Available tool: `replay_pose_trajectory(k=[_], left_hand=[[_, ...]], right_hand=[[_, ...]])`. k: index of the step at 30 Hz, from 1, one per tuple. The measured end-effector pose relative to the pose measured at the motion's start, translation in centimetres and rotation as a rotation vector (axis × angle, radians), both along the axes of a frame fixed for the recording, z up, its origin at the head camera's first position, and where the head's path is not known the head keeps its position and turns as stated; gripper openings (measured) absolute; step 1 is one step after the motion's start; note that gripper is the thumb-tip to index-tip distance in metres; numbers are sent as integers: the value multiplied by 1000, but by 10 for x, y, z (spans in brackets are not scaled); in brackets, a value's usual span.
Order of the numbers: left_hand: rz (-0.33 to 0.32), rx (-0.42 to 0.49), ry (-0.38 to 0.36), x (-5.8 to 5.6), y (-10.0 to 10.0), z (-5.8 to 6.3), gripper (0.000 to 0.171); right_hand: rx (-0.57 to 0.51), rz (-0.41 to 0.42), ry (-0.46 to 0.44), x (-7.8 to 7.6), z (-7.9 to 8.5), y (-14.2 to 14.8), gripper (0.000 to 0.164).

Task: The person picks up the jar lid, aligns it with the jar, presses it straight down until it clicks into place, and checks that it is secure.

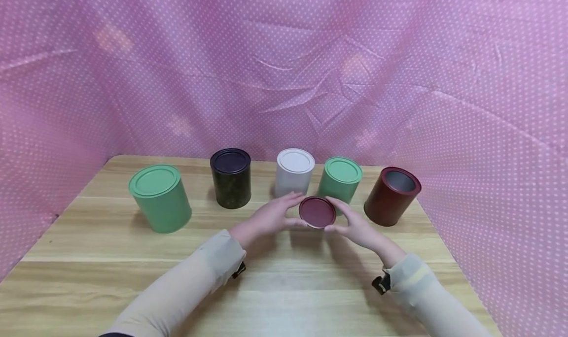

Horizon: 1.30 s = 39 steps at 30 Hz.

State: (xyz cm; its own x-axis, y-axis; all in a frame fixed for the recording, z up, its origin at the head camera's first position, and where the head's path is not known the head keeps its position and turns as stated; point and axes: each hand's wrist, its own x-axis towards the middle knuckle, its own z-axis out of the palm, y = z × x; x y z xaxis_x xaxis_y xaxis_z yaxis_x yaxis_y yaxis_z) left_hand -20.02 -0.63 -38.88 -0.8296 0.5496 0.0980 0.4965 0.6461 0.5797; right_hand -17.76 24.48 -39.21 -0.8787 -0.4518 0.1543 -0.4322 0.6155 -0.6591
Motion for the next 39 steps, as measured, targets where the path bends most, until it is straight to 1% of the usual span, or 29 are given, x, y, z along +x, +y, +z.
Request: replay_pose_trajectory(k=[6, 11, 16, 21, 25, 28, 30, 33, 35, 39], left_hand=[[-40, 18, 51, -6, 12, 11, 74], [-49, 41, 76, -9, 24, 22, 74], [-62, 82, 95, -11, 40, 30, 75], [-80, 54, 98, -13, 56, 38, 77], [-67, 25, 89, -11, 66, 45, 79], [-58, 20, 90, -11, 74, 50, 78], [-54, 19, 96, -13, 80, 53, 77], [-59, 21, 99, -16, 90, 58, 75], [-72, 22, 98, -19, 97, 60, 75], [-113, 33, 80, -24, 108, 63, 75]], right_hand=[[41, -8, 58, 1, 14, 13, 75], [22, -8, 66, -1, 26, 25, 75], [29, -23, 79, -3, 34, 41, 74], [25, -10, 151, -3, 38, 56, 72], [18, 21, 225, -3, 44, 66, 70], [19, 2, 226, 0, 53, 72, 71], [17, -26, 197, 2, 60, 76, 72], [-13, -48, 163, 5, 67, 84, 73], [-66, -30, 151, 5, 68, 89, 74], [-193, 31, 161, 3, 66, 98, 73]])
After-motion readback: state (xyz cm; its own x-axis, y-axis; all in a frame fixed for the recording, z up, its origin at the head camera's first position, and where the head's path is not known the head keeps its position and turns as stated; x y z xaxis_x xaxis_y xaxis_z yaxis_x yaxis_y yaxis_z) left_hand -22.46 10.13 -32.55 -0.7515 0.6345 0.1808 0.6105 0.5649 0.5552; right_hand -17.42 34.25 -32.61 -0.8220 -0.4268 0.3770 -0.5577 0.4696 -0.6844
